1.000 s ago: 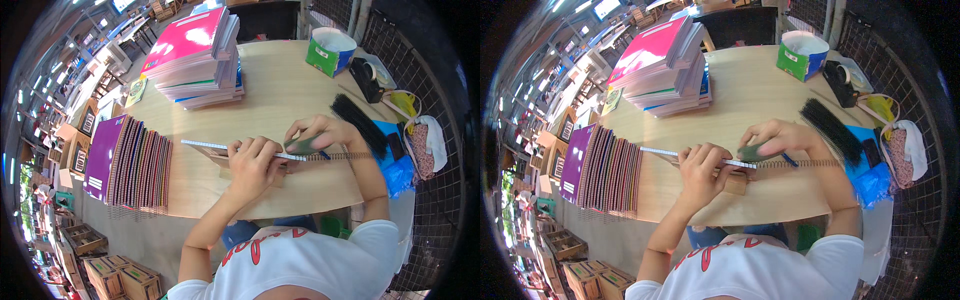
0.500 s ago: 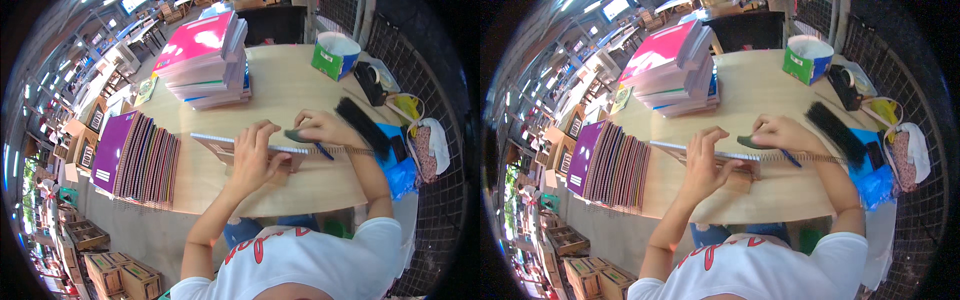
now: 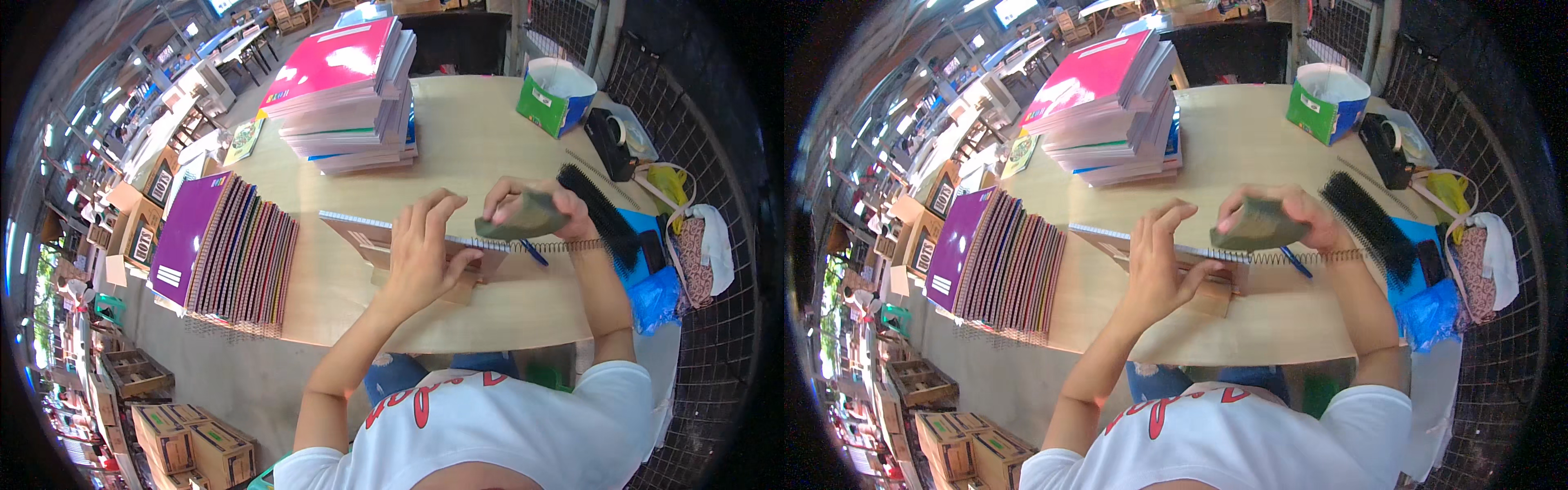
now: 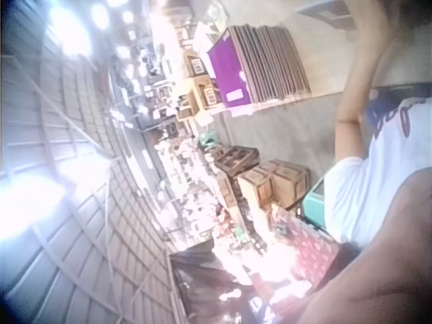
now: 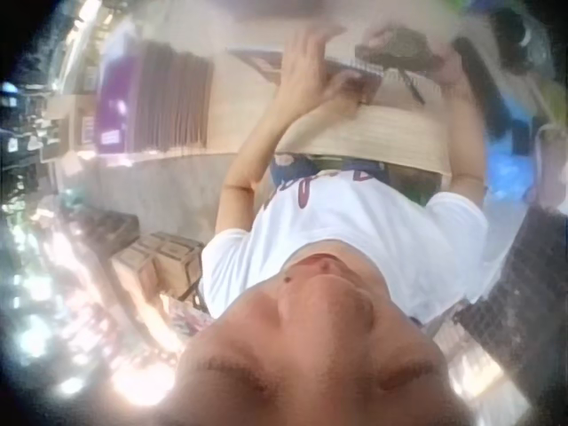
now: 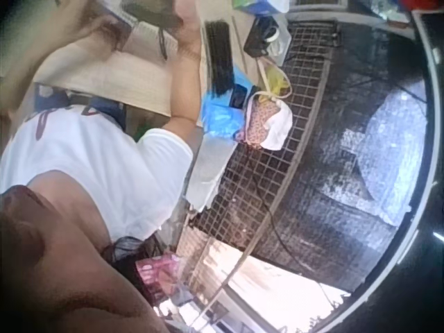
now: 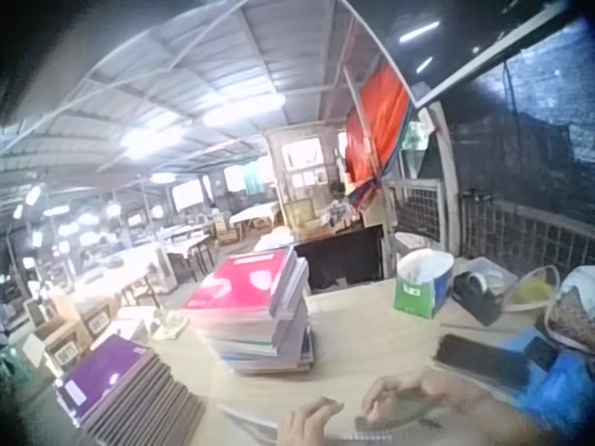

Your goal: The person assembles spiral notebooks by threading a plastic coil through the pre-punched holes of a notebook, crimping the ends of the coil with a pair of pliers, and then stacking the completed notebooks onto a pile on a table.

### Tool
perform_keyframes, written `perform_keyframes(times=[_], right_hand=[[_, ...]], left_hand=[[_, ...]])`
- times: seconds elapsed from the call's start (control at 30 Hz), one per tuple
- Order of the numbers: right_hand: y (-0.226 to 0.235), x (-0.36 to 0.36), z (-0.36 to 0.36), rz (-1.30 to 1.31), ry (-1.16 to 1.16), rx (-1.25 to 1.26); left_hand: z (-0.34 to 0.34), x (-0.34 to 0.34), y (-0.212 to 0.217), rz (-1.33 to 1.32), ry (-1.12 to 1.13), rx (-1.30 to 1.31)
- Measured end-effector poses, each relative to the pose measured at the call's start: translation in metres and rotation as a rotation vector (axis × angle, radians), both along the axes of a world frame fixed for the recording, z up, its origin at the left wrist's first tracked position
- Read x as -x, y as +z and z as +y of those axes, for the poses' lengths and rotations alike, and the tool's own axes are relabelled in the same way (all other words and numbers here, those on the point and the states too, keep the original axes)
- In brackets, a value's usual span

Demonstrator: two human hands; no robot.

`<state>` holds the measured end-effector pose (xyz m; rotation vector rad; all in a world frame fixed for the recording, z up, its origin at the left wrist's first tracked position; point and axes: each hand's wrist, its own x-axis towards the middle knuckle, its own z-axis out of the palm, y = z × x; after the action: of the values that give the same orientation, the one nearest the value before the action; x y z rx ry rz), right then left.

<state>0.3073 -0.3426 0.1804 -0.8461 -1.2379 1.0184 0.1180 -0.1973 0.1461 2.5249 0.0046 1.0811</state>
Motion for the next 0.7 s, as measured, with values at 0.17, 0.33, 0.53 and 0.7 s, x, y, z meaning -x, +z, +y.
perform_keyframes(times=[0.17,0.33,0.53,0.7], right_hand=[[-0.011,-0.004,0.015,-1.296,-0.454,0.449],[-0.025,-0.008,0.023,-0.916,-0.334,0.2],[-0.023,-0.001,0.036,-1.337,-0.323,0.349],[-0.022,-0.002,0.041,-0.532,-0.203,0.199]], left_hand=[[0.003,-0.003,-0.005,-0.094,-0.022,0.044],[0.011,0.006,-0.011,-0.244,0.018,0.144],[0.055,0.029,-0.01,0.115,0.247,-0.104],[0.053,0.025,-0.013,0.029,0.263,-0.059]])
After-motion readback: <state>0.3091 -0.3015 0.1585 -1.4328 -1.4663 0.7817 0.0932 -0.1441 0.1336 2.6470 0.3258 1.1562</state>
